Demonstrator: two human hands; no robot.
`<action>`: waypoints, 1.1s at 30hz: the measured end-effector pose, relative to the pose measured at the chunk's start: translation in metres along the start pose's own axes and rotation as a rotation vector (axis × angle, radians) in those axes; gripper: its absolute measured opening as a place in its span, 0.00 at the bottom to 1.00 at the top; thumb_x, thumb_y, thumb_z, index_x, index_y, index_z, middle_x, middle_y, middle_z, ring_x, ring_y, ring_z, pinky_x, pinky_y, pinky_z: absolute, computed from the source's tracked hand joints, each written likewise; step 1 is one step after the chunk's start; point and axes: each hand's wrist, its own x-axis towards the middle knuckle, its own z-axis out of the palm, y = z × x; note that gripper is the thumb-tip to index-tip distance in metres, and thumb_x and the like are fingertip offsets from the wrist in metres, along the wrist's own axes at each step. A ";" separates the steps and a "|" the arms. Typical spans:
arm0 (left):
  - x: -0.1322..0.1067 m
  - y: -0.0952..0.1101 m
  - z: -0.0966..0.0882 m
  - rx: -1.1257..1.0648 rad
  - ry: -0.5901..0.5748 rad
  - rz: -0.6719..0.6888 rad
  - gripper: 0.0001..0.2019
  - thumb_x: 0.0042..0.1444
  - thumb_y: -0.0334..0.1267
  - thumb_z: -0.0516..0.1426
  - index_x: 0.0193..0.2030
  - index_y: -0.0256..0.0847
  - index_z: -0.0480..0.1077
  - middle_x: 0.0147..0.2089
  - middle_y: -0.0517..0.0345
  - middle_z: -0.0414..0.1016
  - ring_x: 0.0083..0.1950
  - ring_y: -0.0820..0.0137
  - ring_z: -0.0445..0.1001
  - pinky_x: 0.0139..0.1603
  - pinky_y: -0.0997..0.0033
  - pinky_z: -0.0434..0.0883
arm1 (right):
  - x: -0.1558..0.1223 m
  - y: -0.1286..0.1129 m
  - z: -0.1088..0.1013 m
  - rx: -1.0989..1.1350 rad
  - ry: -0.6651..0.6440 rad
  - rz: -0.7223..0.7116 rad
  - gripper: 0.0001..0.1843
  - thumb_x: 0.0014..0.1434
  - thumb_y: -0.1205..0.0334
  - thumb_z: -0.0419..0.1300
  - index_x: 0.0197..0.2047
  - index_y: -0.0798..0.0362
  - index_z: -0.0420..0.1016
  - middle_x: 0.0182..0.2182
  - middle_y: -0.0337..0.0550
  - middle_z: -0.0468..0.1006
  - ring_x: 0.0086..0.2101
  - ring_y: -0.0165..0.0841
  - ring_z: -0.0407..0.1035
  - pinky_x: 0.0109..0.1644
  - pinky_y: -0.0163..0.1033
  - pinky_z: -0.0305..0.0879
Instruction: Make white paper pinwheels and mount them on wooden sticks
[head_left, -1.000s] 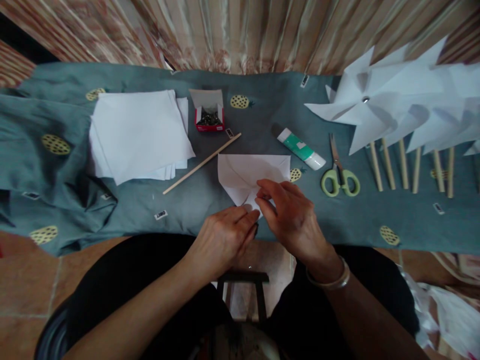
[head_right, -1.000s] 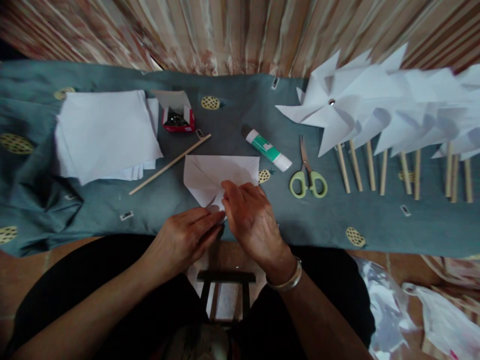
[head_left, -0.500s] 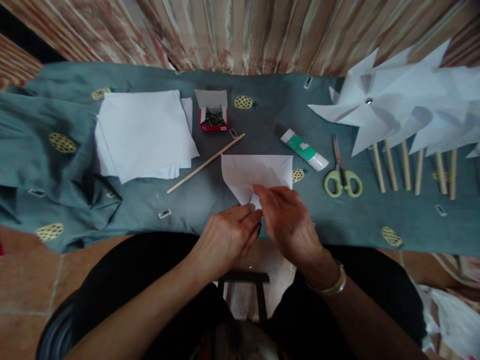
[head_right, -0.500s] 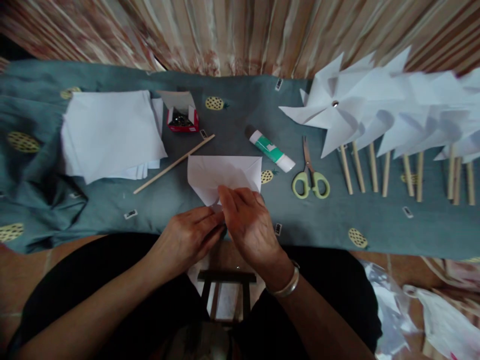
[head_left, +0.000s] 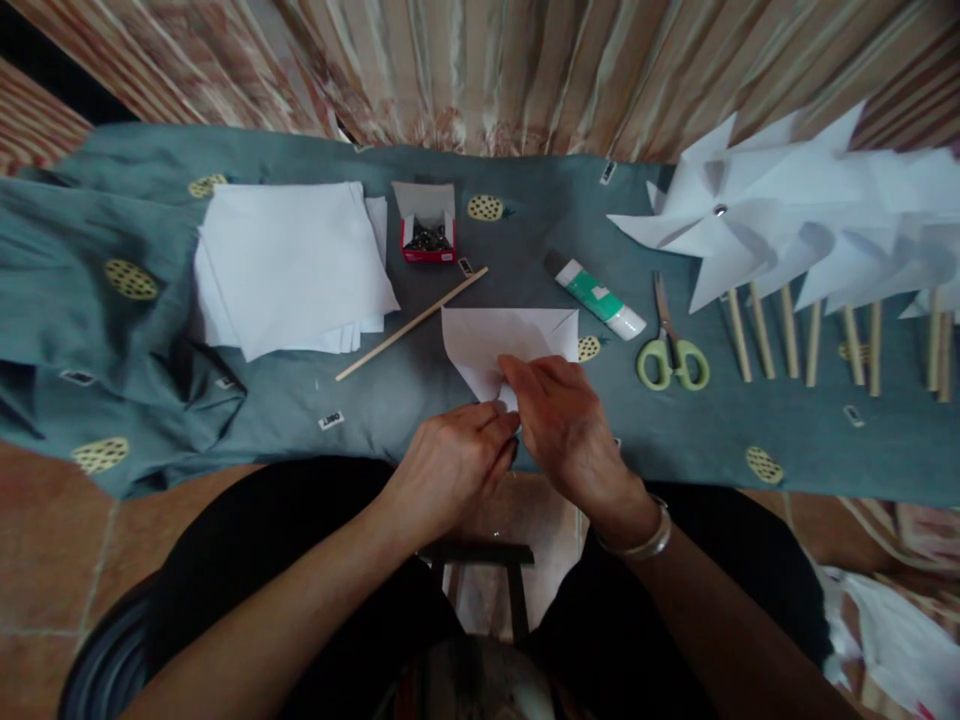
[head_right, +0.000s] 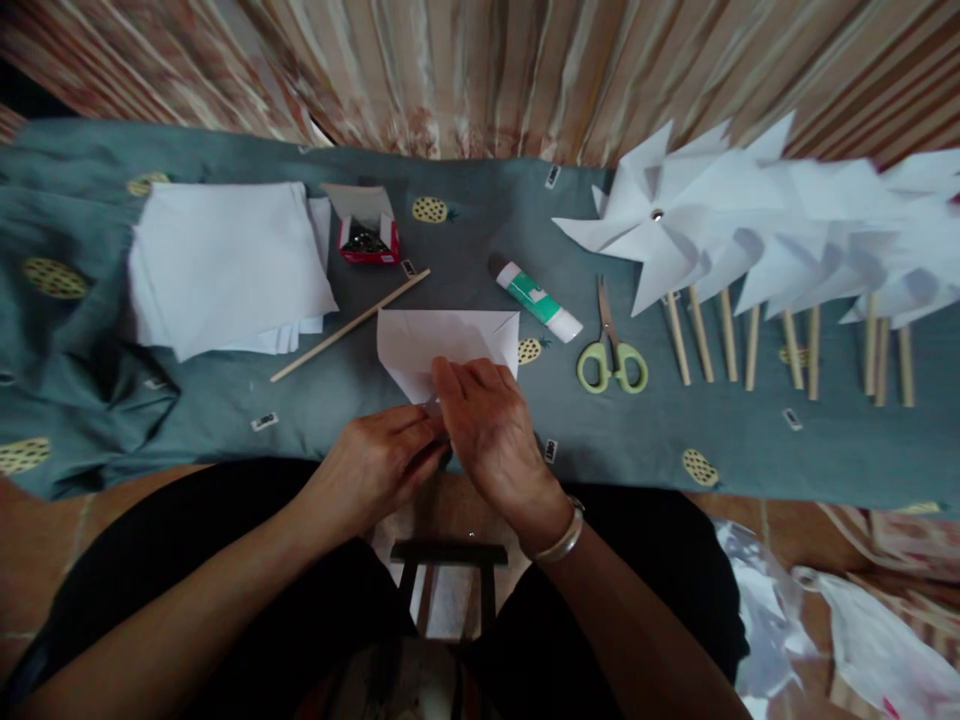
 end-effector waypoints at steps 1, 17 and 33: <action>0.000 0.000 0.000 -0.004 -0.005 -0.004 0.08 0.61 0.30 0.52 0.41 0.35 0.72 0.33 0.55 0.74 0.34 0.68 0.76 0.35 0.70 0.75 | -0.003 -0.001 -0.002 0.011 0.004 -0.015 0.17 0.65 0.72 0.48 0.55 0.59 0.68 0.38 0.50 0.80 0.41 0.41 0.68 0.45 0.45 0.65; 0.001 0.000 0.000 0.027 -0.049 -0.027 0.07 0.61 0.30 0.52 0.39 0.35 0.72 0.32 0.56 0.74 0.33 0.69 0.75 0.34 0.71 0.73 | 0.000 -0.002 -0.001 0.025 -0.023 0.048 0.16 0.63 0.74 0.52 0.52 0.59 0.71 0.34 0.49 0.78 0.42 0.42 0.67 0.43 0.45 0.62; 0.001 0.001 0.001 0.040 -0.068 -0.030 0.06 0.60 0.31 0.55 0.39 0.33 0.73 0.34 0.53 0.76 0.35 0.65 0.77 0.37 0.67 0.76 | -0.024 -0.013 -0.004 0.032 0.008 -0.035 0.19 0.65 0.73 0.49 0.59 0.61 0.65 0.45 0.54 0.80 0.47 0.43 0.67 0.49 0.48 0.66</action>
